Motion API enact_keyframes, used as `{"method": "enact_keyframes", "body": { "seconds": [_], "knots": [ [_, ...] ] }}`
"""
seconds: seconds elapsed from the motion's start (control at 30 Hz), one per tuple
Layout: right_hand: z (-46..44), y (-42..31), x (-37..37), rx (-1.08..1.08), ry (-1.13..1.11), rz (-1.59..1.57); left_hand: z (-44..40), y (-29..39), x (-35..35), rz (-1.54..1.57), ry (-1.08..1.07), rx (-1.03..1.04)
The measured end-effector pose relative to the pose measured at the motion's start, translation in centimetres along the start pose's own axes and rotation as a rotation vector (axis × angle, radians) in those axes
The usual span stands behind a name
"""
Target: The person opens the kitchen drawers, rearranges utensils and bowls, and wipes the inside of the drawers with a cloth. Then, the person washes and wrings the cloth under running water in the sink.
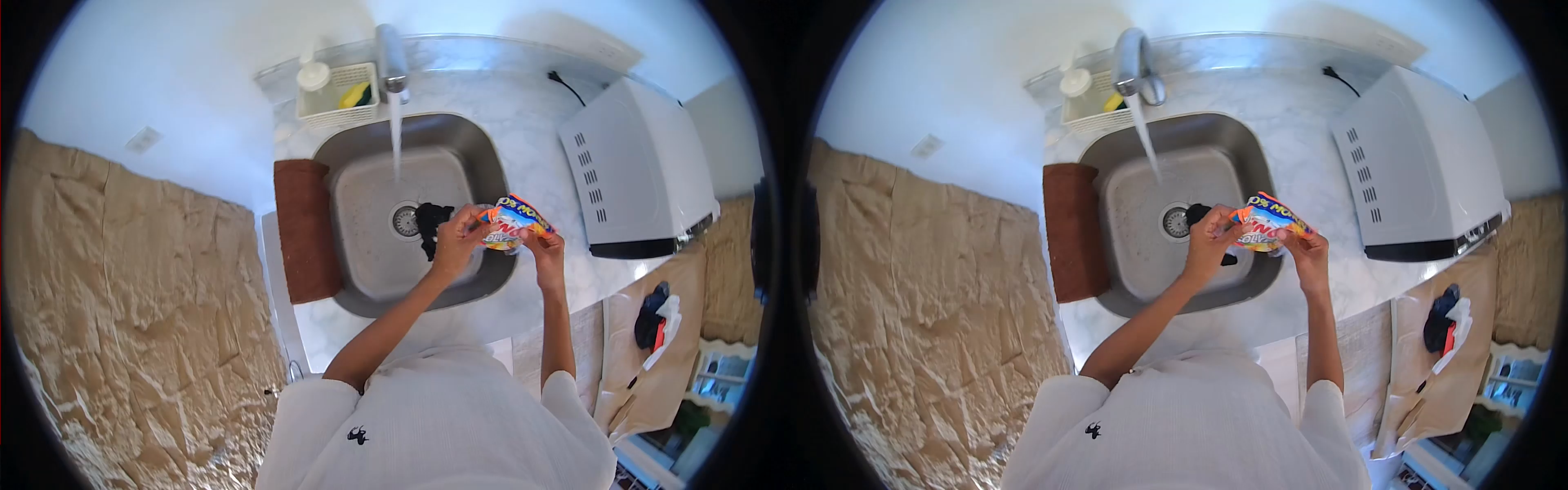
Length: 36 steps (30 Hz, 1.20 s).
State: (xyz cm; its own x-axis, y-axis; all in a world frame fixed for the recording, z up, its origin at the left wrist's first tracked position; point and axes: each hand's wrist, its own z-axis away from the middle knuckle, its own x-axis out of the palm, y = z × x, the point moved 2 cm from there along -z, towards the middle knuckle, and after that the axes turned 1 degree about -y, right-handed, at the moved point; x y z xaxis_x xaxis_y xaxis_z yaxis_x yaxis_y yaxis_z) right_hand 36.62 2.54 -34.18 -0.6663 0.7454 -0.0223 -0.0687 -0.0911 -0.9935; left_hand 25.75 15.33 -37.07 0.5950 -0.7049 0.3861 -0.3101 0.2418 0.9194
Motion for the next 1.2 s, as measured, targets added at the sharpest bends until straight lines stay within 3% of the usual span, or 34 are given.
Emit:
{"method": "enact_keyframes", "body": {
  "seconds": [0.03, 0.07, 0.17, 0.2, 0.3, 0.37, 0.43, 0.47, 0.57, 0.63, 0.67, 0.7, 0.73, 0.77, 0.8, 0.83, 0.93, 1.03, 1.13, 1.2],
  "knots": [
    [0.1, -0.4, -0.7, -0.053, 0.087, -0.006, -0.7, 0.9, 0.3, -0.09, -0.054, 0.047],
    [0.0, -0.9, -1.4, -0.104, 0.173, -0.012, -1.5, 2.0, 0.2, -0.451, -0.104, 0.237],
    [-0.2, -3.0, -3.8, -0.269, 0.446, -0.039, -2.8, 4.1, 1.4, -0.191, 0.024, 0.317],
    [-0.5, -3.1, -4.8, -0.305, 0.507, -0.046, -2.9, 4.3, 1.1, -0.275, -0.006, 0.318],
    [-2.0, 0.4, -9.3, -0.243, 0.618, 0.193, -2.7, 1.8, -1.0, -0.416, -0.028, 0.134],
    [-1.9, 1.4, -11.0, -0.216, 0.644, 0.385, -2.3, -1.6, -3.3, -0.52, -0.007, -0.093],
    [-0.7, 1.6, -11.1, -0.255, 0.646, 0.517, -2.0, -4.2, -6.8, -0.662, 0.078, -0.1],
    [0.4, 1.8, -11.6, -0.207, 0.766, 0.775, -1.7, -5.6, -9.2, -0.769, 0.097, -0.151],
    [3.6, -4.2, -6.1, -0.345, 0.961, 0.89, -1.5, -9.4, -14.9, -1.07, 0.088, -0.377],
    [1.7, -0.3, -1.8, -0.305, 0.586, 0.326, -1.2, -11.3, -16.8, -1.258, -0.02, -0.63],
    [0.7, -0.9, 1.7, -0.366, 0.324, 0.554, -0.9, -12.4, -16.7, -1.15, -0.046, -0.837],
    [-1.7, 3.4, 3.6, -0.308, 0.069, 0.774, -0.4, -14.0, -16.0, -1.036, -0.072, -1.035],
    [-4.0, 7.6, 5.4, -0.009, -0.094, 0.807, 0.3, -17.2, -16.5, -0.8, -0.122, -1.22],
    [-6.2, 10.4, 6.9, 0.157, -0.266, 1.061, 1.0, -18.2, -15.7, -0.693, -0.126, -1.25],
    [-8.0, 13.2, 7.8, 0.235, -0.263, 1.124, 1.6, -19.1, -14.9, -0.587, -0.127, -1.281],
    [-9.3, 15.9, 8.6, 0.316, -0.269, 1.183, 2.6, -18.4, -13.6, -0.613, -0.082, -1.177],
    [-10.4, 20.5, 9.2, 0.247, 0.016, 1.22, 3.2, -18.6, -13.3, -0.562, 0.035, -0.974],
    [-11.0, 19.3, 7.4, 0.447, -0.207, 1.074, 2.0, -18.9, -15.6, -0.333, 0.241, -1.055],
    [-11.4, 18.9, 7.2, 0.429, -0.267, 1.088, 1.5, -17.6, -16.0, 0.026, 0.322, -1.112],
    [-9.5, 18.2, 9.4, 0.189, -0.145, 0.984, 1.2, -16.8, -15.1, 0.318, 0.281, -1.018]
  ]
}}
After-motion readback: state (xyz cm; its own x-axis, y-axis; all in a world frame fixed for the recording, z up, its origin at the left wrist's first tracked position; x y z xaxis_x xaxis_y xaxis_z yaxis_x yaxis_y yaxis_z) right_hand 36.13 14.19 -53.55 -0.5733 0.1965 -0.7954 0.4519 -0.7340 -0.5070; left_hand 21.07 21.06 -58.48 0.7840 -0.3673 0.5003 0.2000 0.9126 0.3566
